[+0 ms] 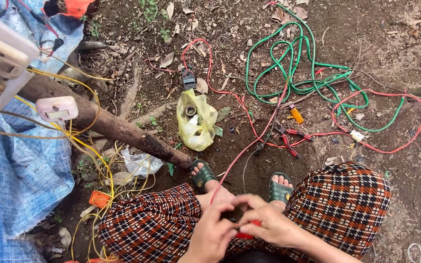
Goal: Stripping electrical wires, making a connection, and hanging a string of decorative lights on a wooden frame.
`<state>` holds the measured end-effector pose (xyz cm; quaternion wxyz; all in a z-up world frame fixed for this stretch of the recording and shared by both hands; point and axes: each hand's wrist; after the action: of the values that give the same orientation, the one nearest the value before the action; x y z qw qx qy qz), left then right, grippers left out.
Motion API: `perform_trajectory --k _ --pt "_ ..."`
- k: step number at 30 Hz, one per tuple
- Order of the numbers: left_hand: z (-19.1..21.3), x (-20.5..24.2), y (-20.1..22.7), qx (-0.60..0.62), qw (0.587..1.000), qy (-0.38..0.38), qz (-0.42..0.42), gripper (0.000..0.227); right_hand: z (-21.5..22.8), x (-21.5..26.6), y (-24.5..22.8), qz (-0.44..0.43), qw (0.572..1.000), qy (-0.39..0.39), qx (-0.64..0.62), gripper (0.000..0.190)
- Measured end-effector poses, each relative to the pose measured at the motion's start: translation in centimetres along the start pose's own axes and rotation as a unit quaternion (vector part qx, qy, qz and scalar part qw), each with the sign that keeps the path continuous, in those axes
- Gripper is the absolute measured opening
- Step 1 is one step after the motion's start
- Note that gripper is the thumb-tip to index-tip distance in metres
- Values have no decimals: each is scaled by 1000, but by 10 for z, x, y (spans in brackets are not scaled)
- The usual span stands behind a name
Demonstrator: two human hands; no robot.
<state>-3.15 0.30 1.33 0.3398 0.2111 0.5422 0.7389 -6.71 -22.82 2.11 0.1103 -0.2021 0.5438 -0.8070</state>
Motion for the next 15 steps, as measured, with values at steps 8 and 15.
perform_trajectory --k 8,15 --pt "25 -10 -3 406 826 311 237 20 64 -2 45 -190 922 335 39 28" --pt "23 -31 17 267 902 231 250 21 30 -31 62 -202 960 190 45 24"
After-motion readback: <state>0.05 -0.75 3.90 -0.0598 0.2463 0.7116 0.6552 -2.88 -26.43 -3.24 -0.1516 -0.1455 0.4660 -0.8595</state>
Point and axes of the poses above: each hand's wrist, its own x-axis away from the middle knuckle, its own z-axis out of the back of the hand, y = z × x, and after that the axes turned 12 degrees about x, right-handed
